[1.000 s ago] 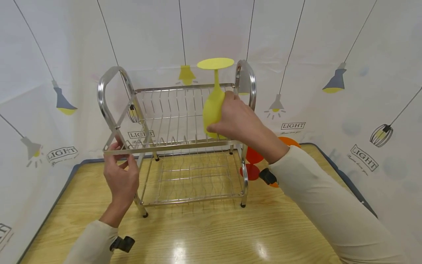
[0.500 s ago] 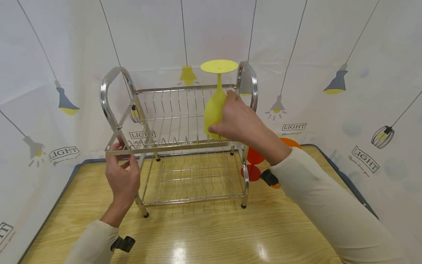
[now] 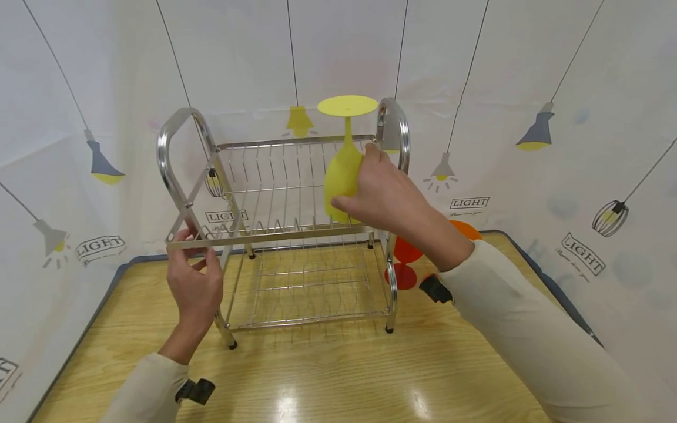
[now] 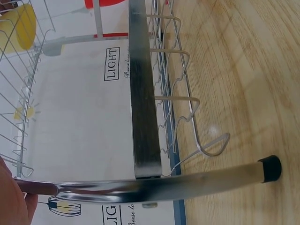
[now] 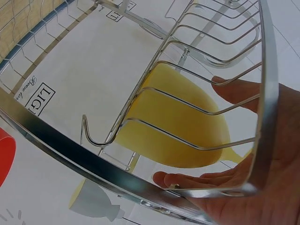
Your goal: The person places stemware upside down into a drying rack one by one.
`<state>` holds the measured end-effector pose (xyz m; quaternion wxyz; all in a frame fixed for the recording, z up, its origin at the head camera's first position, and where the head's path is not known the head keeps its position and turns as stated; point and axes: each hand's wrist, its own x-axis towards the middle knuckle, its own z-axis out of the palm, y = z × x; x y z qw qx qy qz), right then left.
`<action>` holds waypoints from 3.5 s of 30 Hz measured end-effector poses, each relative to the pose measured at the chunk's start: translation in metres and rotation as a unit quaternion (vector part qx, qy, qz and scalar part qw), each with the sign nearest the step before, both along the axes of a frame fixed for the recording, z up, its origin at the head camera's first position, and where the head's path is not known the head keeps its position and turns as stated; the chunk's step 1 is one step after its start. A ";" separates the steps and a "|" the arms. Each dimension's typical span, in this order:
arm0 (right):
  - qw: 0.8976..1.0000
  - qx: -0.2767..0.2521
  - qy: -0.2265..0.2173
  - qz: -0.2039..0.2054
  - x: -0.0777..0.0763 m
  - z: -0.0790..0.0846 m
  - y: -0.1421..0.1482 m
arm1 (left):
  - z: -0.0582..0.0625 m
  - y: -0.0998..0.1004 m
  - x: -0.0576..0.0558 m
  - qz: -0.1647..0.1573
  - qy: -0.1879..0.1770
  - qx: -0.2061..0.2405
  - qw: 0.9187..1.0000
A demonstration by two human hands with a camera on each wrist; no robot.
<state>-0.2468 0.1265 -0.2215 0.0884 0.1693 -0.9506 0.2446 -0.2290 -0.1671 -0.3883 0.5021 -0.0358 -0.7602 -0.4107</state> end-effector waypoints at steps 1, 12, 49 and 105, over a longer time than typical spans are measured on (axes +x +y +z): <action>1.000 -0.002 0.003 0.006 0.001 0.000 0.000 | 0.000 -0.001 0.000 0.002 -0.003 -0.004 1.000; 1.000 0.027 -0.009 -0.005 0.024 0.006 0.013 | -0.001 -0.002 0.000 0.008 -0.022 -0.021 1.000; 0.998 -0.034 -0.006 -0.051 0.064 -0.007 0.050 | 0.001 0.000 0.002 0.016 -0.053 -0.025 0.998; 0.983 -0.018 0.013 -0.181 0.017 -0.123 0.146 | -0.002 -0.001 0.001 0.015 -0.038 -0.049 0.998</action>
